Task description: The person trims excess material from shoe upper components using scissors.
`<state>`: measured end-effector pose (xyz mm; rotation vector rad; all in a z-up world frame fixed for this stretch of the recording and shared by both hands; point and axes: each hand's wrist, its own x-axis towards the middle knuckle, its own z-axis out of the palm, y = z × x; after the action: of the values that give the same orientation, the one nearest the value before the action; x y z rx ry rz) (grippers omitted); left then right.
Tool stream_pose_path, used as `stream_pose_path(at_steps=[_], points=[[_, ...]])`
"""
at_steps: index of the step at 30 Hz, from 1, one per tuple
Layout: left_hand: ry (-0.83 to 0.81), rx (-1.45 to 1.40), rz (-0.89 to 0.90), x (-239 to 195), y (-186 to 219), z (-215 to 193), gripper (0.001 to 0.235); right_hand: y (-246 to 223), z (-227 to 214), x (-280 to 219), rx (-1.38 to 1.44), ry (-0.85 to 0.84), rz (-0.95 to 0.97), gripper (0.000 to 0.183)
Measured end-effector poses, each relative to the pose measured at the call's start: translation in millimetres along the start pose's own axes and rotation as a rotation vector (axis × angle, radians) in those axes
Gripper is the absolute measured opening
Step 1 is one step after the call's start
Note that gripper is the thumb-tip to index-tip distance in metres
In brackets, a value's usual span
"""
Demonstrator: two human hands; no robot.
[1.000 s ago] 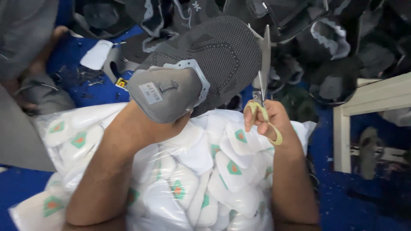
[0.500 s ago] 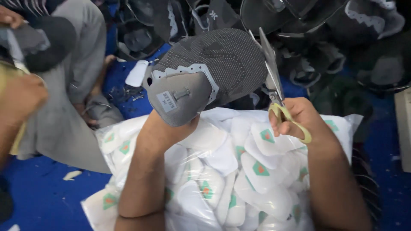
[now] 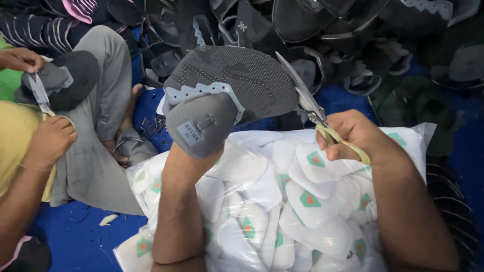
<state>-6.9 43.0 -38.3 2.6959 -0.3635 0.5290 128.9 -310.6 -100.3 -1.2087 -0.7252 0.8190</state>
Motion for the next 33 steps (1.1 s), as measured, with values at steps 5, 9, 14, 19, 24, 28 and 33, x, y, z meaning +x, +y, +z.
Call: stream_pose_path(at_steps=[5, 9, 14, 19, 24, 28, 33], points=[[-0.017, 0.090, 0.010, 3.2, 0.2, -0.5, 0.033, 2.3, -2.8, -0.5, -0.098, 0.031, 0.047, 0.054], [-0.026, 0.004, -0.071, 3.2, 1.8, -1.0, 0.033, -5.1, 8.6, 5.4, -0.029, 0.026, 0.018, 0.061], [0.015, 0.052, 0.038, 5.0, 2.7, -0.5, 0.038, -14.9, 19.7, 13.7, 0.090, -0.056, -0.014, 0.068], [-0.010, 0.068, 0.033, 1.2, -2.3, 4.6, 0.033, 7.9, 1.7, 7.5, -0.071, 0.002, 0.005, 0.065], [-0.006, 0.097, 0.071, 0.6, -4.9, 7.1, 0.034, 7.3, -1.6, 4.5, -0.052, 0.034, 0.064, 0.063], [0.001, 0.139, 0.069, 1.9, -5.8, 9.8, 0.035, 0.7, 2.1, 9.4, 0.134, -0.114, 0.074, 0.077], [0.028, 0.155, 0.110, 6.6, -4.5, 9.0, 0.036, -7.1, 7.3, 8.2, -0.019, -0.068, 0.078, 0.082]])
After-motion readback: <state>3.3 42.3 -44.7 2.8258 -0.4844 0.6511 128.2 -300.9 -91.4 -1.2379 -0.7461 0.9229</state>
